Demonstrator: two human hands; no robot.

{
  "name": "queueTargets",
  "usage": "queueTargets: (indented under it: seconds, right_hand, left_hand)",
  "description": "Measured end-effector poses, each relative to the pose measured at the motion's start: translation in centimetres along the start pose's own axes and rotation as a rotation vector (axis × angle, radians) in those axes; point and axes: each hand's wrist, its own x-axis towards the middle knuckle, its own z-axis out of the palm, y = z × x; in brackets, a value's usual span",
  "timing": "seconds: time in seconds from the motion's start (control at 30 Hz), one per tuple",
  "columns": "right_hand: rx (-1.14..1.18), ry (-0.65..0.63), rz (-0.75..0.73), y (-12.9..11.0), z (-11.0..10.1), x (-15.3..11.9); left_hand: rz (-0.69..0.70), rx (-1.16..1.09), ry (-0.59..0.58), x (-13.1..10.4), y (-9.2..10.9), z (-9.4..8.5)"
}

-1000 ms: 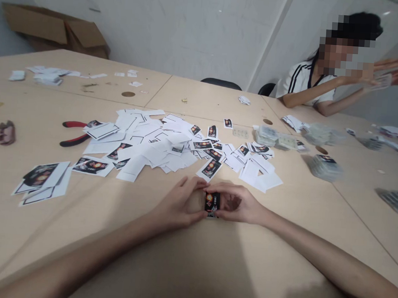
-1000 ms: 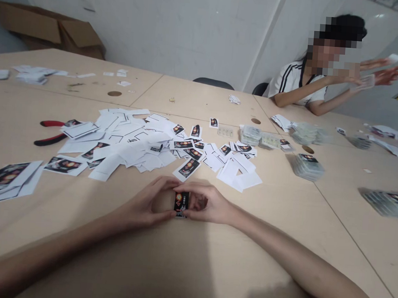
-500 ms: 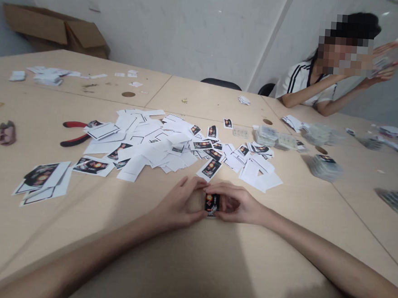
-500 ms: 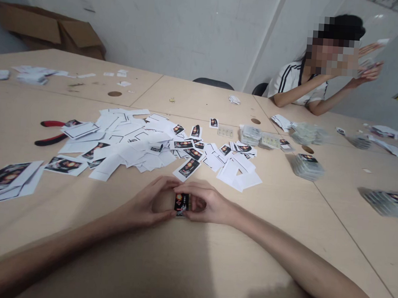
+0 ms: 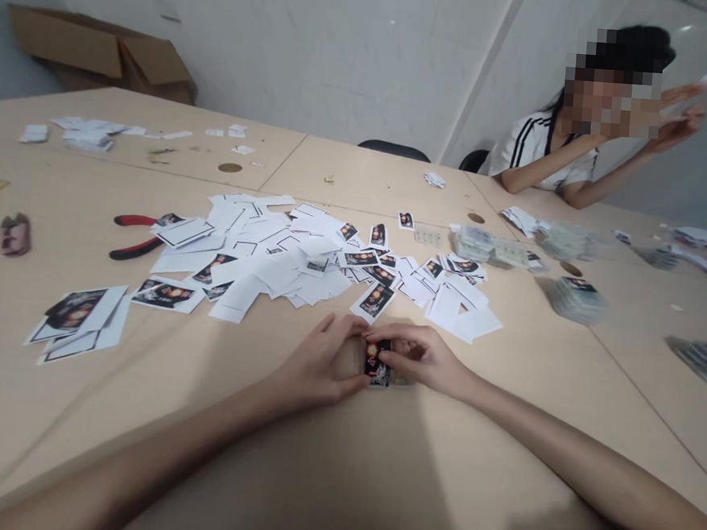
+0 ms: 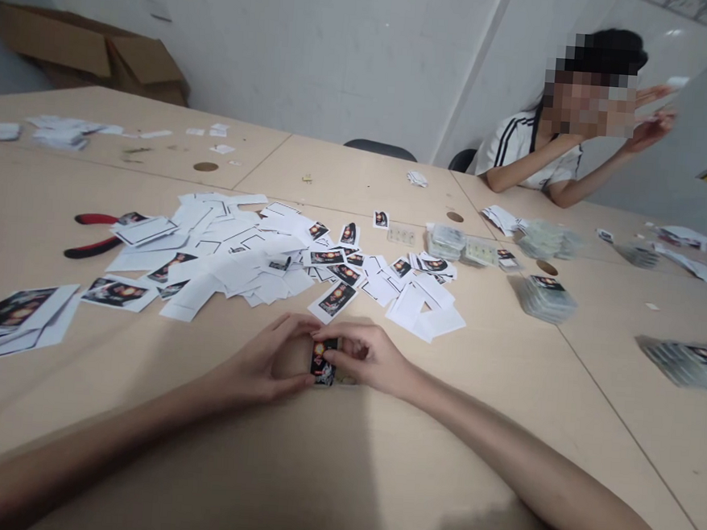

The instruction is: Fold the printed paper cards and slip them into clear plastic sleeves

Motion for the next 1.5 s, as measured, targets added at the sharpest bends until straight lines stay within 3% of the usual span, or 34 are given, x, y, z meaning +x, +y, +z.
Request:
queueTargets:
  seconds: [0.23, 0.6, 1.3, 1.5]
  right_hand:
    - [0.054, 0.022, 0.030, 0.1, 0.6, 0.1]
    - [-0.061, 0.102, 0.116, -0.3, 1.1, 0.4]
    - [-0.154, 0.198, 0.084, 0.1, 1.6, 1.0]
    - [0.009, 0.260, 0.105, 0.0, 2.0, 0.9]
  left_hand:
    - [0.007, 0.005, -0.009, 0.0, 0.0, 0.0]
    - [0.002, -0.022, -0.022, 0.0, 0.0, 0.0]
    - [-0.017, -0.062, -0.026, 0.2, 0.1, 0.2]
    - [-0.015, -0.078, -0.043, 0.2, 0.2, 0.5]
